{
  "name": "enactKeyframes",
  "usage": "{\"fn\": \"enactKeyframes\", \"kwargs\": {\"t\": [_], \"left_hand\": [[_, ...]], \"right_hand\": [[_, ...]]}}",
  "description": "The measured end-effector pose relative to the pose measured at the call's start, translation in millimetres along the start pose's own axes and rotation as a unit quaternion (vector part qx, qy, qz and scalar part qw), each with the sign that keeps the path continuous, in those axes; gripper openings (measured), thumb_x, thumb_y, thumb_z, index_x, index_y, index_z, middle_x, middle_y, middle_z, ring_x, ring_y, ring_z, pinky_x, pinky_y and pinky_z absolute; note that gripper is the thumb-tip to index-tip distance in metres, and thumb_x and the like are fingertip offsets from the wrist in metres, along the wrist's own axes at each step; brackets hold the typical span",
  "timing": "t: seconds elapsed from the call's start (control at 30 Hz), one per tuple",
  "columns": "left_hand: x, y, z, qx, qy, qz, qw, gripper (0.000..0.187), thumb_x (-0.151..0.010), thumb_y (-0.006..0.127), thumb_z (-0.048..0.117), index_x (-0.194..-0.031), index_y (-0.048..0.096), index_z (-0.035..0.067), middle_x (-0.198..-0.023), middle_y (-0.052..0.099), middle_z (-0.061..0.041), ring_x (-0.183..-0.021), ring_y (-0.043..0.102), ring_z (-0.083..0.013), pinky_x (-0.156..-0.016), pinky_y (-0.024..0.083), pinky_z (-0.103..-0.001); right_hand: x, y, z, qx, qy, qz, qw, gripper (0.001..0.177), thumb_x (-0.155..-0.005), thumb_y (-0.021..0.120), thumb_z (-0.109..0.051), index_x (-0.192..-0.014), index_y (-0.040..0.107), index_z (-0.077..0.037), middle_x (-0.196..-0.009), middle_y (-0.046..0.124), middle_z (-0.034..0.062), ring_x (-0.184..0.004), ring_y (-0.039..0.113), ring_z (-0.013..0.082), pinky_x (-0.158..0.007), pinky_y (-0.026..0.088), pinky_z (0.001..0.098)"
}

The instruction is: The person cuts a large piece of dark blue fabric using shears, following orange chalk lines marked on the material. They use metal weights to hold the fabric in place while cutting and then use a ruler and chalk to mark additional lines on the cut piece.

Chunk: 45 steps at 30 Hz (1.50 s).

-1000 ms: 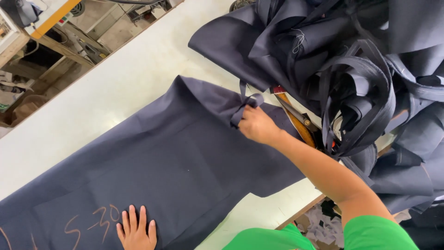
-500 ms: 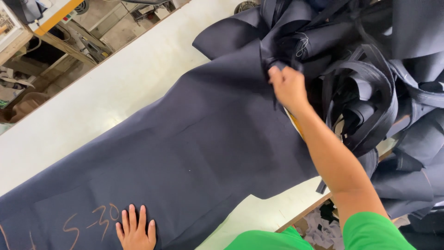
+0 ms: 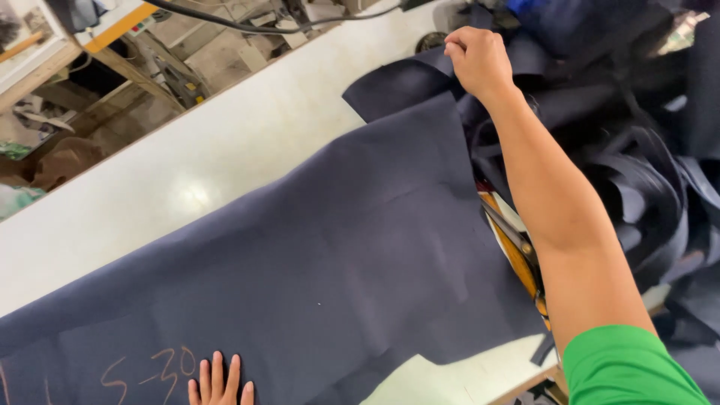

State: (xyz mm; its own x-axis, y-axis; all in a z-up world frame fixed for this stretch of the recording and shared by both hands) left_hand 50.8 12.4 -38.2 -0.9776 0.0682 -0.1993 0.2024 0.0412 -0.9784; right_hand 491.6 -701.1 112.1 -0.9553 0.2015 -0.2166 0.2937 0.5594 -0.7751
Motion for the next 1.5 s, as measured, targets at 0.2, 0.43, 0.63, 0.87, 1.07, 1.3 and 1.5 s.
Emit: {"fn": "enactKeyframes", "kwargs": {"t": [0.2, 0.43, 0.63, 0.87, 1.07, 1.3, 1.5], "left_hand": [[0, 6, -6, -0.001, 0.015, 0.009, 1.000, 0.065, -0.094, 0.043, 0.054, -0.154, 0.056, 0.035, -0.173, 0.047, -0.003, -0.162, 0.042, -0.0300, -0.135, 0.025, -0.055], [-7, -14, 0, -0.031, 0.050, -0.012, 0.998, 0.064, -0.093, 0.047, 0.054, -0.150, 0.061, 0.030, -0.168, 0.052, -0.007, -0.156, 0.049, -0.0335, -0.130, 0.032, -0.056], [-19, -41, 11, -0.012, 0.078, -0.039, 0.996, 0.060, -0.099, 0.050, 0.049, -0.153, 0.057, 0.025, -0.169, 0.049, -0.011, -0.159, 0.043, -0.0374, -0.130, 0.032, -0.060], [-22, -50, 16, 0.013, 0.077, -0.014, 0.997, 0.058, -0.101, 0.048, 0.049, -0.152, 0.060, 0.023, -0.168, 0.051, -0.012, -0.159, 0.044, -0.0368, -0.131, 0.028, -0.057], [-21, -49, 16, 0.000, 0.085, -0.021, 0.996, 0.059, -0.102, 0.046, 0.049, -0.154, 0.057, 0.024, -0.169, 0.048, -0.012, -0.160, 0.042, -0.0371, -0.130, 0.029, -0.059], [-20, -54, 18, 0.000, 0.084, -0.020, 0.996, 0.059, -0.100, 0.050, 0.048, -0.153, 0.059, 0.023, -0.169, 0.049, -0.012, -0.159, 0.044, -0.0369, -0.129, 0.032, -0.059], [-19, -38, 14, -0.020, 0.081, 0.019, 0.996, 0.058, -0.098, 0.048, 0.051, -0.146, 0.066, 0.025, -0.164, 0.057, -0.012, -0.154, 0.053, -0.0359, -0.127, 0.036, -0.055]], "right_hand": [[-66, 71, 25, 0.083, 0.141, -0.049, 0.985, 0.018, -0.100, 0.074, -0.033, -0.105, 0.082, -0.018, -0.105, 0.077, 0.0143, -0.101, 0.070, 0.0392, -0.081, 0.057, 0.0525], [-83, 100, 56, 0.179, 0.168, -0.023, 0.969, 0.046, -0.086, 0.095, -0.043, -0.102, 0.081, -0.002, -0.108, 0.076, 0.0235, -0.108, 0.070, 0.0435, -0.088, 0.059, 0.0506], [-48, 46, -11, 0.045, 0.011, -0.011, 0.999, 0.043, -0.091, 0.096, -0.021, -0.119, 0.072, 0.001, -0.100, 0.073, 0.0166, -0.095, 0.068, 0.0310, -0.087, 0.058, 0.0426], [100, -26, -156, -0.129, -0.158, 0.035, 0.978, 0.055, -0.096, 0.097, 0.005, -0.138, 0.062, 0.005, -0.089, 0.071, 0.0083, -0.080, 0.066, 0.0160, -0.085, 0.057, 0.0331], [268, 107, -196, -0.092, -0.084, -0.410, 0.904, 0.018, -0.093, 0.073, -0.036, -0.091, 0.084, -0.023, -0.153, 0.058, -0.0170, -0.104, 0.073, 0.0081, -0.090, 0.053, 0.0286], [358, 164, -203, -0.042, -0.342, -0.436, 0.831, 0.027, -0.108, 0.059, -0.011, -0.126, 0.041, -0.016, -0.066, 0.030, 0.0030, -0.054, 0.028, 0.0229, -0.050, 0.019, 0.0417], [275, 113, -224, -0.015, -0.212, -0.468, 0.858, 0.041, -0.102, 0.060, -0.044, -0.135, 0.046, -0.024, -0.092, 0.071, -0.0104, -0.070, 0.062, 0.0170, -0.062, 0.046, 0.0341]]}}
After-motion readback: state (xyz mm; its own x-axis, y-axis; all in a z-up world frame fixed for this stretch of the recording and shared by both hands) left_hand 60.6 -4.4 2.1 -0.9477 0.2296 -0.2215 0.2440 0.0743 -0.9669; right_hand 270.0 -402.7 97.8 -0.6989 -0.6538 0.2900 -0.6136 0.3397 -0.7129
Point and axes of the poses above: each hand's wrist, its own x-axis away from the middle knuckle, its own y-axis out of the palm, z = x × y, the point moved 5 cm from there along -x, towards the middle knuckle
